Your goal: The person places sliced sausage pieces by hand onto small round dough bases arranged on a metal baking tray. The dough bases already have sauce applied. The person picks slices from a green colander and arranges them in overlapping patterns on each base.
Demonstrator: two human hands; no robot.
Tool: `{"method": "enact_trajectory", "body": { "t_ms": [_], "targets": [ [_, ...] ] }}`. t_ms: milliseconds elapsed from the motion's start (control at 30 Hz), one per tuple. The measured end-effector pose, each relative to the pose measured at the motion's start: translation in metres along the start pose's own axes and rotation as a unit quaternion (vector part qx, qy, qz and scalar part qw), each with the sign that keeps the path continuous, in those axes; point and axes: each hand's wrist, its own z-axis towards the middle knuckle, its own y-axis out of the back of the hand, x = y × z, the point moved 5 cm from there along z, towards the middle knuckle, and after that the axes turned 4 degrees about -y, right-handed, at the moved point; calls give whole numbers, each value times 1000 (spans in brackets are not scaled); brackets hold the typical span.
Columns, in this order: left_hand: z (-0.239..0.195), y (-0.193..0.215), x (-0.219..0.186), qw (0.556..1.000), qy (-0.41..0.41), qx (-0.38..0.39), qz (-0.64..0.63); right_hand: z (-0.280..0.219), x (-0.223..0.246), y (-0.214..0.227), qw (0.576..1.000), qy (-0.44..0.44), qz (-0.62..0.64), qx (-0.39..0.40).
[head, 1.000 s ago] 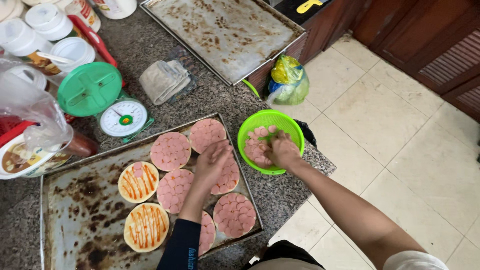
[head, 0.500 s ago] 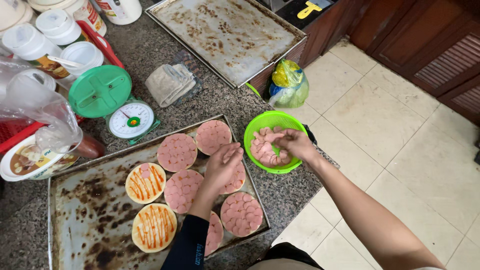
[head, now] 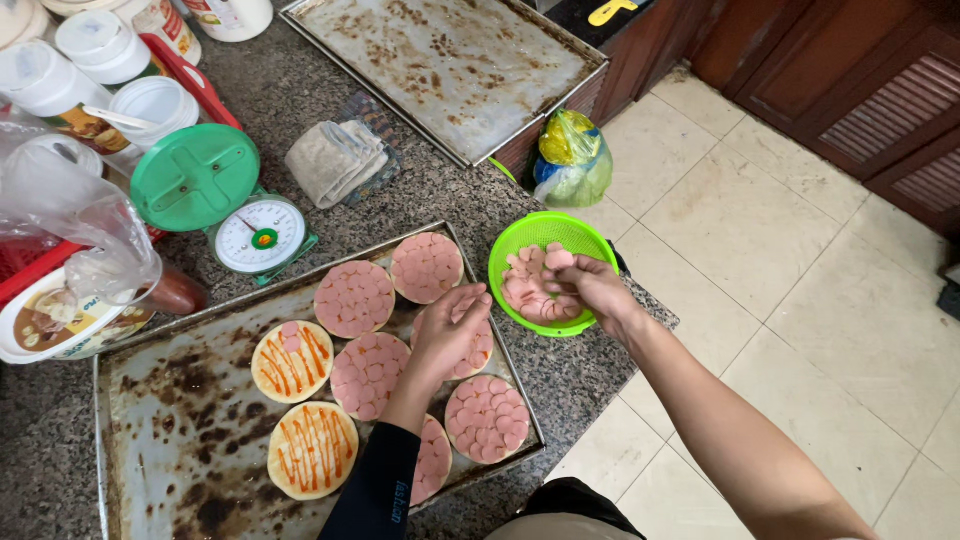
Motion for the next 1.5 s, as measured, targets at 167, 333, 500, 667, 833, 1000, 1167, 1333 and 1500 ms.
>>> {"method": "enact_trajectory", "body": {
  "t_ms": [167,333,500,667,833,1000,1167,1333,1500],
  "targets": [
    [3,0,-12,997,2,2,76,-21,22,-14,998,-17,59,25],
    [6,-6,-33,996,-58,13,73,-44,46,-39,997,-12,57,53],
    [-2,5,-69,982,-136,-24,128,-55,39,-67,991,14,40,131],
    [-33,33,-105,955,-225,-103,166,-52,25,-116,983,41,59,166],
    [-66,74,-121,941,-228,-142,205,-63,18,-175,982,24,23,188],
    [-99,114,-124,909,-295,-163,244,-72,-1,-225,971,-39,79,223],
    [-122,145,-117,885,-274,-182,329,-77,-27,-255,969,-86,122,198],
    [-137,165,-116,857,-304,-187,371,-71,-45,-280,961,-124,134,206],
    [-137,179,-102,835,-328,-187,401,-67,-51,-294,955,-147,130,223]
  ]
}}
